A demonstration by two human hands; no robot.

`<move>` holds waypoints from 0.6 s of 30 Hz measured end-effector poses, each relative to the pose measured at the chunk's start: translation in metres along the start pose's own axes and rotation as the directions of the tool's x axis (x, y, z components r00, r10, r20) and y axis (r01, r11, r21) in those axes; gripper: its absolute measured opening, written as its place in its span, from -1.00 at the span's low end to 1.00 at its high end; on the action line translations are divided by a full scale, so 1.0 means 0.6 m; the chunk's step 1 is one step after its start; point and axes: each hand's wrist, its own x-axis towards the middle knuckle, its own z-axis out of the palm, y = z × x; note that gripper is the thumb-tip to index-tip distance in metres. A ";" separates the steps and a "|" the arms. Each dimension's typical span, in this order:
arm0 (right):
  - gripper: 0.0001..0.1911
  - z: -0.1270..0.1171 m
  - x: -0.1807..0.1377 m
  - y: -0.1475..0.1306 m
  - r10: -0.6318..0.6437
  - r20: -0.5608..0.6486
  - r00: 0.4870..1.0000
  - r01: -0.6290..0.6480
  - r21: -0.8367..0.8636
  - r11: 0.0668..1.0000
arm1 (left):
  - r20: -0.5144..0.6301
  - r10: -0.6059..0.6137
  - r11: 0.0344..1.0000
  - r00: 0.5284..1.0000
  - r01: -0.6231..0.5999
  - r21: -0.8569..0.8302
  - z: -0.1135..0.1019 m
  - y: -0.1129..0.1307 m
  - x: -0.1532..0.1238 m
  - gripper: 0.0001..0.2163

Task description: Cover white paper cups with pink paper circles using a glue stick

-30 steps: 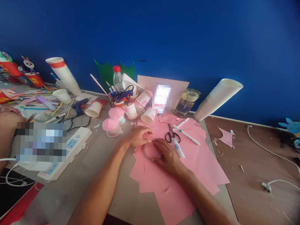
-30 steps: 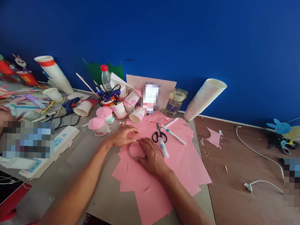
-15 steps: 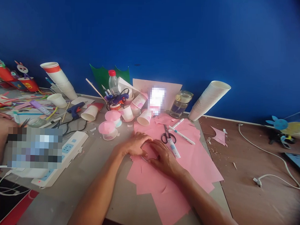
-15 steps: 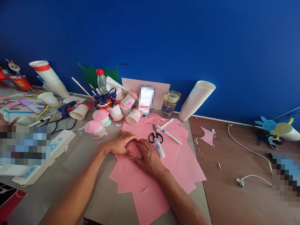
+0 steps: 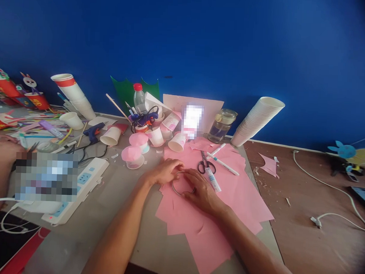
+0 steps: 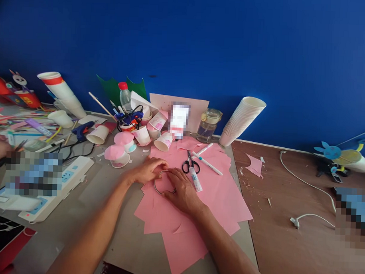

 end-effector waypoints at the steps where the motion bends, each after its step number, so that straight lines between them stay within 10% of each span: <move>1: -0.46 0.000 0.000 0.001 0.003 0.003 1.000 -0.003 -0.001 1.000 | -0.033 -0.012 1.000 0.999 0.011 -0.015 0.001 -0.001 0.002 -0.73; 18: -0.48 -0.003 0.000 -0.005 0.037 -0.001 0.999 -0.037 0.042 0.998 | -0.071 -0.049 0.996 0.996 0.044 -0.075 0.003 -0.012 0.007 -0.81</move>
